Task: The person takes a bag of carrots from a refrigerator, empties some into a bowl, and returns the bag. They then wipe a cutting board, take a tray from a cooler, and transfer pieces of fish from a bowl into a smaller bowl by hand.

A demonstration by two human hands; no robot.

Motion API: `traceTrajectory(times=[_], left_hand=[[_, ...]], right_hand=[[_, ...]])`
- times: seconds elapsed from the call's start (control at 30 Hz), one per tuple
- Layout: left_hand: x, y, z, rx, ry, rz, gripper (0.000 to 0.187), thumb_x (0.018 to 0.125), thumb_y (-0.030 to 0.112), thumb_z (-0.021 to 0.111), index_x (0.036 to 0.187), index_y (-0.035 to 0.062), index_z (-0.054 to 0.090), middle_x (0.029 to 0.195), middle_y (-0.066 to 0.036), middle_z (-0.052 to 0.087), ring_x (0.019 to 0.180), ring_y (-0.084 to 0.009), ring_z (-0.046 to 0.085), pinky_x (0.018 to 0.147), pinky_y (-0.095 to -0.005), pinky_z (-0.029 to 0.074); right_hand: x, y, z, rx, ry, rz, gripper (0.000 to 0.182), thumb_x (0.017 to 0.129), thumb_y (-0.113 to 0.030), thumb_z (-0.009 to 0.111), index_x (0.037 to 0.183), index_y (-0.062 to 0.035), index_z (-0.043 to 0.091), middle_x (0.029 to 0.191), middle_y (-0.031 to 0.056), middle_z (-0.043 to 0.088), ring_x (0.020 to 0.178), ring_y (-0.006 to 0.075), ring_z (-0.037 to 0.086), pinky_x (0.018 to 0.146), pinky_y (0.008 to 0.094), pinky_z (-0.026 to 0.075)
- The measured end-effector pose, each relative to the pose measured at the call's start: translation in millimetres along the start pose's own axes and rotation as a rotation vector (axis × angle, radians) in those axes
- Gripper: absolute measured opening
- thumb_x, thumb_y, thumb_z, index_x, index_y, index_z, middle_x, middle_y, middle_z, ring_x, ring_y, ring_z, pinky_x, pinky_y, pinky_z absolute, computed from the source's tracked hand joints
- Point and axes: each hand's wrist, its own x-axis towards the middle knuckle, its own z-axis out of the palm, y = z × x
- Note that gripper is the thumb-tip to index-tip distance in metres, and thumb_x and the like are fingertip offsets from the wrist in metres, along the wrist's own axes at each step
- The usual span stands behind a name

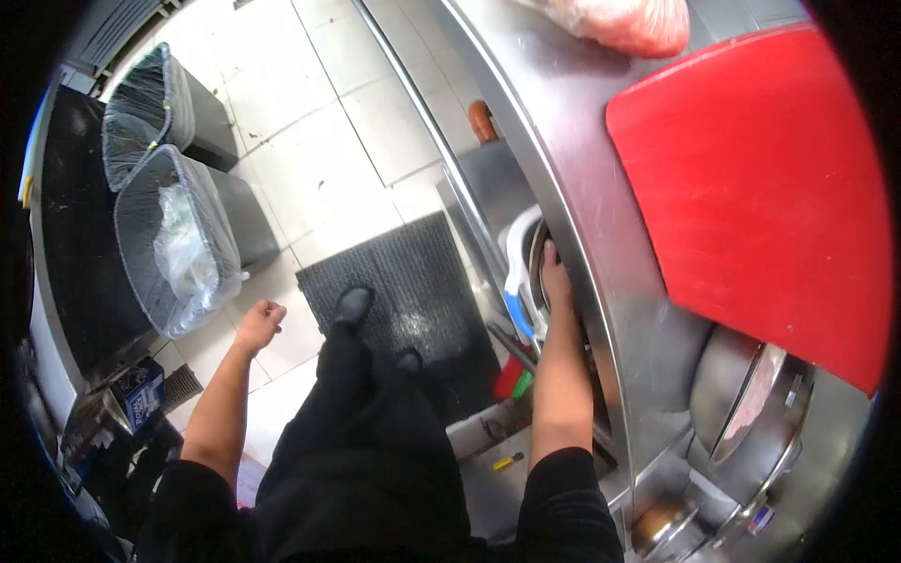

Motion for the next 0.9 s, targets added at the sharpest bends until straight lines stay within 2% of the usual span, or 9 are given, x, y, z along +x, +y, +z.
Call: traceTrajectory(times=[0.1,0.2,0.23,0.47,0.67,0.77,0.8,0.87,0.9], left_hand=[[-6,4,-7,0.099,0.020,-0.025,0.041,0.089,0.040,0.064,0.103,0.0005,0.063,0.097,-0.020,0.069,0.087,-0.0281,0.068,0.081,-0.0389,0.051],[3,-26,-7,0.127,0.037,-0.040,0.043,0.088,0.040,0.064,0.105,0.0007,0.064,0.104,-0.022,0.068,0.102,-0.0352,0.064,0.091,-0.0407,0.048],[-2,-32,-14,0.131,0.060,-0.040,0.043,0.088,0.040,0.064,0.105,0.0004,0.064,0.101,-0.022,0.068,0.099,-0.0344,0.065,0.089,-0.0404,0.049],[-45,-26,-27,0.168,0.025,0.042,0.044,0.085,0.039,0.067,0.100,-0.0028,0.062,0.079,-0.015,0.069,0.070,-0.0240,0.068,0.071,-0.0371,0.053],[-54,17,-22,0.020,-0.033,0.056,0.038,0.085,0.031,0.071,0.099,-0.0025,0.062,0.082,-0.012,0.069,0.066,-0.0188,0.066,0.065,-0.0334,0.054],[-71,51,-14,0.143,-0.134,0.205,0.037,0.088,0.031,0.069,0.102,-0.0017,0.062,0.083,-0.012,0.069,0.070,-0.0184,0.067,0.067,-0.0331,0.054],[-80,70,-10,0.185,-0.178,0.247,0.037,0.088,0.031,0.068,0.102,-0.0018,0.062,0.083,-0.012,0.069,0.071,-0.0183,0.067,0.067,-0.0329,0.054],[-108,109,-1,0.169,-0.318,0.336,0.040,0.090,0.033,0.068,0.108,-0.0017,0.061,0.087,-0.011,0.069,0.076,-0.0173,0.068,0.068,-0.0333,0.053],[-123,130,1,0.084,-0.410,0.316,0.044,0.090,0.035,0.067,0.114,-0.0011,0.058,0.092,-0.012,0.068,0.078,-0.0177,0.068,0.068,-0.0328,0.054]], right_hand=[[14,4,2,-0.157,-0.069,-0.010,0.069,0.087,-0.046,0.060,0.129,0.0077,0.051,0.128,0.0321,0.054,0.124,0.0451,0.049,0.106,0.0446,0.037],[23,21,28,0.004,-0.026,0.050,0.052,0.089,-0.039,0.055,0.113,0.0065,0.062,0.115,0.0335,0.059,0.114,0.0458,0.055,0.098,0.0472,0.043],[18,19,26,0.044,-0.016,0.064,0.048,0.090,-0.037,0.054,0.108,0.0061,0.065,0.111,0.0340,0.061,0.111,0.0460,0.058,0.095,0.0481,0.045],[-22,35,-39,0.064,-0.074,0.210,0.054,0.090,-0.041,0.057,0.120,0.0036,0.057,0.123,0.0293,0.056,0.119,0.0386,0.053,0.101,0.0443,0.041],[-65,28,-50,0.213,-0.171,0.364,0.062,0.090,-0.044,0.059,0.131,0.0014,0.051,0.134,0.0252,0.051,0.126,0.0323,0.048,0.105,0.0410,0.037],[-91,5,-61,0.452,-0.298,0.446,0.067,0.090,-0.045,0.060,0.137,0.0004,0.047,0.139,0.0232,0.049,0.129,0.0292,0.046,0.108,0.0393,0.035],[-103,-11,-72,0.531,-0.331,0.384,0.068,0.090,-0.046,0.060,0.138,0.0000,0.046,0.141,0.0225,0.048,0.130,0.0281,0.046,0.109,0.0388,0.034],[-136,-84,-166,0.451,-0.284,-0.208,0.030,0.089,-0.040,0.064,0.101,-0.0137,0.071,0.099,0.0098,0.069,0.097,0.0330,0.063,0.085,0.0436,0.050],[-146,-94,-156,0.241,0.085,-0.733,0.019,0.086,-0.034,0.066,0.079,-0.0183,0.072,0.074,0.0040,0.063,0.075,0.0290,0.062,0.068,0.0429,0.052]])
